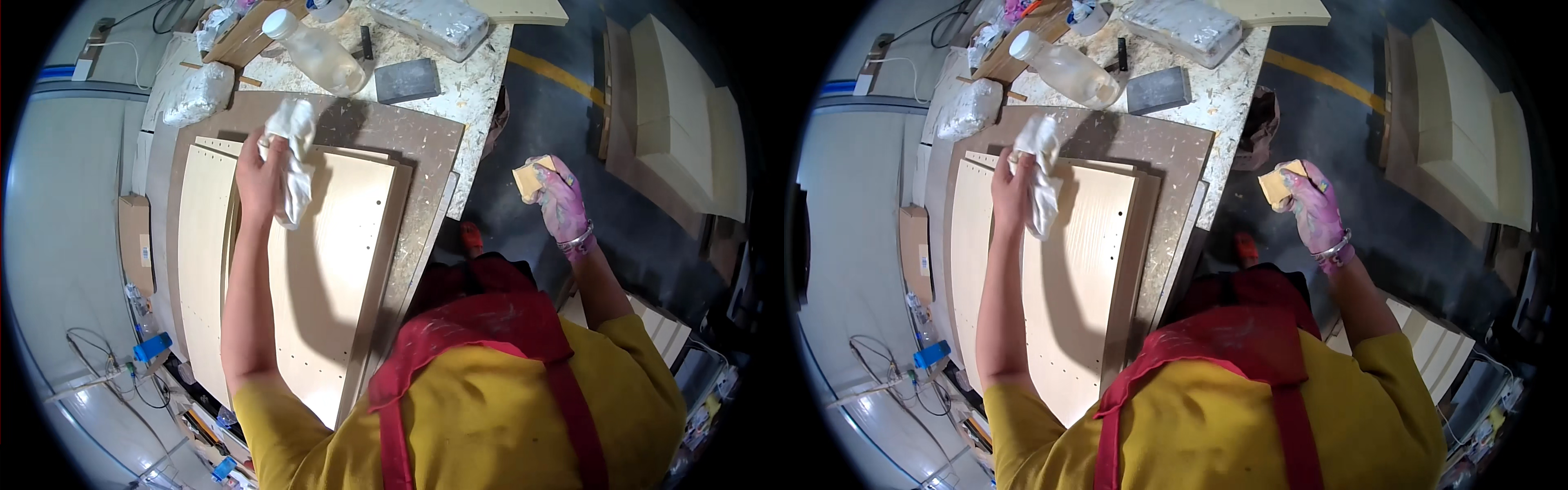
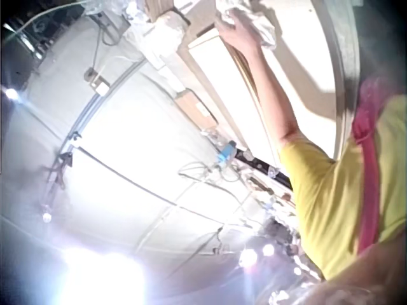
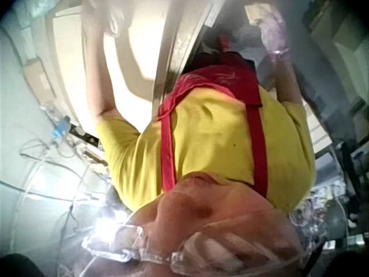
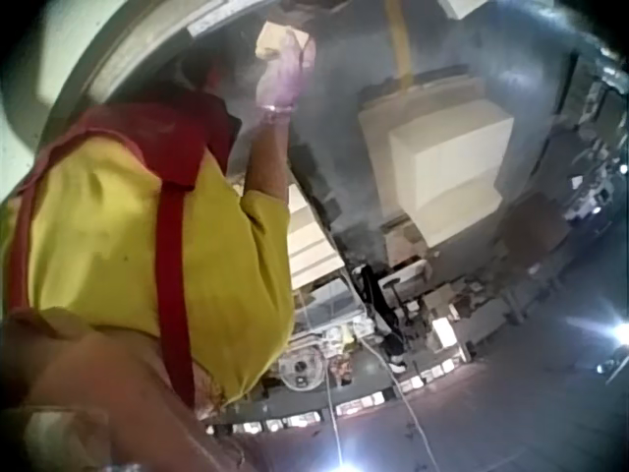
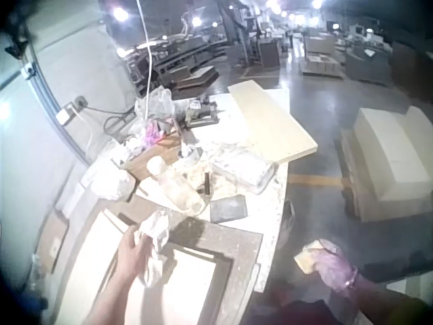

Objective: The person applies a finish to a large, curved wooden board using a sponge and a white cloth. They repeatedly dip the sponge into a container of finish and spread it across the board's surface, then wipe the area with the cloth. The person works on the same board throughout the clip, moving along its length.

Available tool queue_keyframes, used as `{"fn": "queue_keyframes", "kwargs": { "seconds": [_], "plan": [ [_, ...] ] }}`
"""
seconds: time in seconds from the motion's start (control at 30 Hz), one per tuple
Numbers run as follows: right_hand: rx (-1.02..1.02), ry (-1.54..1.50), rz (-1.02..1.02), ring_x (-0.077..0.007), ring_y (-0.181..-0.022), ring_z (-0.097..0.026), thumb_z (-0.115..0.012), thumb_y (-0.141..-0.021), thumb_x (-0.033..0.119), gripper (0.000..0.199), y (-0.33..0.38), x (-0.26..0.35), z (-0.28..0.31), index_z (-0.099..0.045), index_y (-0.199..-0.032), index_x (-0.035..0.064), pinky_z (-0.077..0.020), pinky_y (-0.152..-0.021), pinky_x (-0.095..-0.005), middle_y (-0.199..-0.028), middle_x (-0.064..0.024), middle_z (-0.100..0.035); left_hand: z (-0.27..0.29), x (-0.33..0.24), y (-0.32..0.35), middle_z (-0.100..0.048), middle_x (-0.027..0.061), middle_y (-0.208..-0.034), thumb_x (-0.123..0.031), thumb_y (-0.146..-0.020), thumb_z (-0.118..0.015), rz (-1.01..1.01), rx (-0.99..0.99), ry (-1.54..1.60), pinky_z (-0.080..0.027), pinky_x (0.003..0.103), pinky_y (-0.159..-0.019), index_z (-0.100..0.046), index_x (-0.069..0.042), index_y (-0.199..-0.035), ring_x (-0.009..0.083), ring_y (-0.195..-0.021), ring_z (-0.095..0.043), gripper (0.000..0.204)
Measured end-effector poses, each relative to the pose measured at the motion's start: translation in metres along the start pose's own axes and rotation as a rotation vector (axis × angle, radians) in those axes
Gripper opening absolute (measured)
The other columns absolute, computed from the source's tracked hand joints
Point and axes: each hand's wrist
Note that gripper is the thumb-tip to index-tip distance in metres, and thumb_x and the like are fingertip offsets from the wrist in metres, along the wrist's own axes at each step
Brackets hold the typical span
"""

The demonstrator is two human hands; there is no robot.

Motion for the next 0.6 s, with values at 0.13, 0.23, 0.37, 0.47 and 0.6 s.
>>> {"fn": "queue_keyframes", "kwargs": {
  "seconds": [0.13,0.23,0.37,0.47,0.6],
  "plan": [
    [-0.007,-0.025,-0.053,-0.0130,-0.083,-0.061,-0.053,-0.094,0.015,0.024,-0.011,-0.012,-0.015,-0.058,-0.113,0.0012,-0.0493,-0.064,-0.0241,-0.099,-0.0048,-0.063,-0.033,0.011,0.012,-0.059,0.0204,-0.121,-0.034,-0.086,-0.066,-0.430,-0.120,-0.868,-0.047,0.042,-0.091,-0.058,-0.009,-0.124,0.0374,-0.108,-0.058,0.047],
    [0.087,0.036,-0.068,-0.0089,-0.077,-0.060,-0.057,-0.093,0.015,0.020,-0.011,-0.018,-0.028,-0.061,-0.109,0.0028,-0.0477,-0.062,-0.0226,-0.090,-0.0018,-0.063,-0.010,0.010,-0.010,-0.065,0.0177,-0.108,-0.031,-0.085,-0.067,-0.101,-0.207,-0.614,-0.050,0.039,-0.082,-0.060,-0.007,-0.121,0.0313,-0.095,-0.065,0.044],
    [0.128,0.076,-0.077,-0.0066,-0.072,-0.058,-0.059,-0.093,0.016,0.016,-0.015,-0.015,-0.029,-0.061,-0.104,0.0041,-0.0457,-0.062,-0.0212,-0.085,-0.0007,-0.063,0.023,0.034,-0.015,-0.066,0.0179,-0.105,-0.027,-0.086,-0.068,-0.030,-0.336,-0.224,-0.048,0.039,-0.086,-0.061,-0.001,-0.115,0.0293,-0.098,-0.063,0.040],
    [0.090,0.099,-0.074,-0.0065,-0.072,-0.059,-0.059,-0.093,0.017,0.016,-0.015,-0.015,-0.021,-0.060,-0.102,0.0044,-0.0459,-0.061,-0.0207,-0.084,-0.0005,-0.062,-0.032,0.028,0.011,-0.062,0.0189,-0.111,-0.027,-0.087,-0.067,-0.461,-0.306,-0.691,-0.046,0.042,-0.090,-0.062,-0.004,-0.114,0.0323,-0.106,-0.058,0.036],
    [0.138,0.146,-0.113,-0.0072,-0.077,-0.059,-0.058,-0.093,0.020,0.021,-0.020,-0.015,-0.026,-0.059,-0.106,0.0037,-0.0470,-0.063,-0.0213,-0.090,-0.0013,-0.062,-0.021,0.021,0.003,-0.061,0.0200,-0.113,-0.028,-0.087,-0.066,-0.336,-0.286,-0.831,-0.046,0.041,-0.090,-0.062,-0.006,-0.117,0.0350,-0.103,-0.059,0.038]
  ]
}}
Point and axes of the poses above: each hand's wrist, its own y-axis away from the middle knuckle, its own z-axis out of the back of the hand, x = y × z
